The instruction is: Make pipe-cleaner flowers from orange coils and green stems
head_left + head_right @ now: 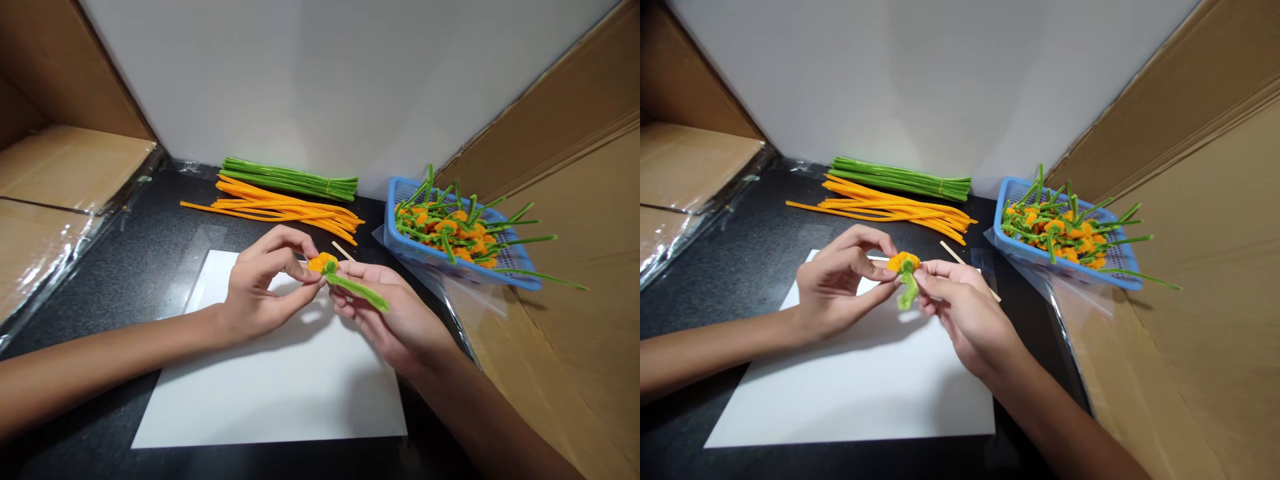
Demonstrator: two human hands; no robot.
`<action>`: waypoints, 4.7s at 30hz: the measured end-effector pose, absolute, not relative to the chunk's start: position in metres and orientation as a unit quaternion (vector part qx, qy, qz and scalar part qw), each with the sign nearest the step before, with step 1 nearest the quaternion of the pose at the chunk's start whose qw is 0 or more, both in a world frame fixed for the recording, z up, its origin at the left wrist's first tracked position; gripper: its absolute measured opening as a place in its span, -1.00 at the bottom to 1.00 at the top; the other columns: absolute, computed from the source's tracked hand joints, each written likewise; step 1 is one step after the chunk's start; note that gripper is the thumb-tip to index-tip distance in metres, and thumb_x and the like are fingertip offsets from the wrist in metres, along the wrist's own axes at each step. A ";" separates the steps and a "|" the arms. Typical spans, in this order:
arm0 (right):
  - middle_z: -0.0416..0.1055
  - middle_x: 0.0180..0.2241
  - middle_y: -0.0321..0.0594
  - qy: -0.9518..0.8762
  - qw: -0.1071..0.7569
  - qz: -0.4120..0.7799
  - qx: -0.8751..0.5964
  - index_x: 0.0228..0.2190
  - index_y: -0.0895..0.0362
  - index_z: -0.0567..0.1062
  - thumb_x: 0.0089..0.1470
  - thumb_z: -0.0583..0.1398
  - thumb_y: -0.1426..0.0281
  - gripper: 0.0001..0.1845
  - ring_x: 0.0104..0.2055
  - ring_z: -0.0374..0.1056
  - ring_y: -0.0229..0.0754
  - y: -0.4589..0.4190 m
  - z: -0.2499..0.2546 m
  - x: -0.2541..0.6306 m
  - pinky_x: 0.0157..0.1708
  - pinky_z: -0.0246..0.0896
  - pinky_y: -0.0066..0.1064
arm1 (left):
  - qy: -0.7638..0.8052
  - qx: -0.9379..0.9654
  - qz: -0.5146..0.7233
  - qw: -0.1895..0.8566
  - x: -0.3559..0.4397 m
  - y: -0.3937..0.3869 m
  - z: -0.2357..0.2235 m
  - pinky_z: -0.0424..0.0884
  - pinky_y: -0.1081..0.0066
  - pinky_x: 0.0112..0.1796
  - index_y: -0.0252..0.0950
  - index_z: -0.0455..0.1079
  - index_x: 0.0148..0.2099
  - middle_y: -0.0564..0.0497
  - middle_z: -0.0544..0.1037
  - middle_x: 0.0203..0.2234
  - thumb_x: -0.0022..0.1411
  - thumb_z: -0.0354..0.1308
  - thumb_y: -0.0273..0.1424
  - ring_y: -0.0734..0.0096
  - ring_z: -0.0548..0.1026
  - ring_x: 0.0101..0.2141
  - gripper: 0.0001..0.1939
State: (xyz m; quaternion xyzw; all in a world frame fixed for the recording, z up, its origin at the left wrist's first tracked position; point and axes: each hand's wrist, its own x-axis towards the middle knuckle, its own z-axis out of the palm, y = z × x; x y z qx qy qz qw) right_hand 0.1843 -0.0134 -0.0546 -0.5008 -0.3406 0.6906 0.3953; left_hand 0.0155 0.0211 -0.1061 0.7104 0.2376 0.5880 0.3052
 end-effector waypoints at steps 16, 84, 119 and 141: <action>0.55 -0.14 -0.13 -0.505 0.453 0.571 -0.464 -0.20 0.11 0.59 0.06 0.32 0.27 -0.74 -0.16 0.46 -0.14 -0.005 -0.063 0.193 -0.32 0.40 -0.39 | 0.249 0.597 0.528 0.550 0.017 0.029 -0.091 0.55 0.43 -0.31 -0.31 0.37 -0.36 -0.01 0.47 -0.31 0.10 0.39 -0.43 0.41 0.51 -0.26 -0.78; 0.50 -0.03 0.00 -0.799 0.190 0.029 -0.570 0.01 0.22 0.48 0.23 0.16 0.46 -0.68 0.02 0.35 0.07 0.026 -0.115 0.227 0.01 0.31 -0.03 | 0.173 0.950 0.261 -0.011 -0.031 0.102 -0.135 0.42 0.36 -0.28 -0.32 0.35 0.04 -0.10 0.55 -0.22 0.43 -0.09 -0.51 0.33 0.48 -0.27 -0.75; 0.59 -0.31 -0.17 -0.594 0.489 0.369 -0.521 -0.35 0.09 0.63 -0.07 0.39 0.27 -0.79 -0.24 0.47 -0.06 0.077 -0.076 0.208 -0.16 0.36 -0.20 | 0.372 0.786 0.329 0.369 -0.026 0.102 -0.102 0.23 0.44 -0.37 -0.25 0.22 -0.13 0.08 0.39 -0.40 0.46 -0.12 -0.28 0.44 0.31 -0.42 -0.82; 0.51 -0.16 -0.09 -0.565 0.636 0.329 -0.411 -0.05 0.06 0.45 0.21 0.16 0.04 -0.58 -0.17 0.45 -0.10 0.056 -0.016 0.160 -0.23 0.36 -0.32 | 0.332 0.824 0.363 0.282 0.023 0.065 -0.047 0.23 0.42 -0.38 -0.26 0.29 -0.16 0.01 0.43 -0.42 0.47 -0.20 -0.20 0.39 0.34 -0.45 -0.68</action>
